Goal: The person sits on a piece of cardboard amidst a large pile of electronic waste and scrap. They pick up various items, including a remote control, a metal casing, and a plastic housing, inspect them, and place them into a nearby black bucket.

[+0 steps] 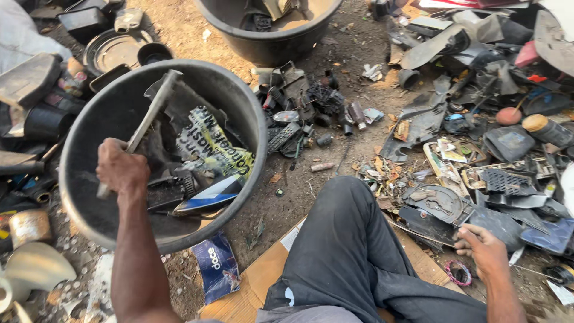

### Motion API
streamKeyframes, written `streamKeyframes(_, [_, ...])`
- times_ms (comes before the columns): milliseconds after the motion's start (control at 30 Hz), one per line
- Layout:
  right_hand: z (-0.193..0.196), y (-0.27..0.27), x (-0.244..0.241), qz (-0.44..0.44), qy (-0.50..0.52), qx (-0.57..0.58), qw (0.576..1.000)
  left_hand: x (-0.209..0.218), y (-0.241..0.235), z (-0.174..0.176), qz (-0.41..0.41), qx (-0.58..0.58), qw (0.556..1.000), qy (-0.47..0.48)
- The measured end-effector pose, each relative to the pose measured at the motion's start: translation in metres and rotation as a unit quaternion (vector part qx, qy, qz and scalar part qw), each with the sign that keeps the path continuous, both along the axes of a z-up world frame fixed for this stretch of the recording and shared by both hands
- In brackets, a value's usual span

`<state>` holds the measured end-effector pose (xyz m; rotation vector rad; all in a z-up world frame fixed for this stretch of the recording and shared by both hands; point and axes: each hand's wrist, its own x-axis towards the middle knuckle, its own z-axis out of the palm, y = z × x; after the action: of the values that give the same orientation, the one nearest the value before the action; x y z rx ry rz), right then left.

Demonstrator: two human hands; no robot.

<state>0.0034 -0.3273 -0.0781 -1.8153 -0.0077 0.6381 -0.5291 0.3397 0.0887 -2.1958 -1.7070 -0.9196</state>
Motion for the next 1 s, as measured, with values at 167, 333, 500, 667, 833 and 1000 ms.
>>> streamKeyframes(167, [0.001,0.009,0.005,-0.004,0.000,-0.047,0.999,0.078,-0.069,0.111,-0.152,0.028,0.986,-0.060])
streamKeyframes(333, [-0.003,0.004,0.002,0.007,-0.017,-0.054,0.998,0.226,-0.098,0.169,-0.214,-0.276,0.916,-0.198])
streamKeyframes(500, [-0.008,-0.007,0.010,0.010,-0.047,0.001,0.999,0.339,-0.123,0.077,-0.209,-0.291,0.903,-0.239])
streamKeyframes(667, [-0.003,-0.024,0.003,-0.016,-0.084,0.029,0.996,0.321,-0.141,-0.115,-0.132,-0.272,0.906,-0.297])
streamKeyframes(833, [0.015,0.002,0.012,0.007,-0.057,0.041,0.998,0.307,-0.088,-0.227,-0.138,-0.211,0.850,-0.462])
streamKeyframes(1000, [0.022,0.016,0.018,0.035,-0.081,0.035,0.996,0.332,-0.057,-0.219,-0.076,-0.375,0.578,-0.721])
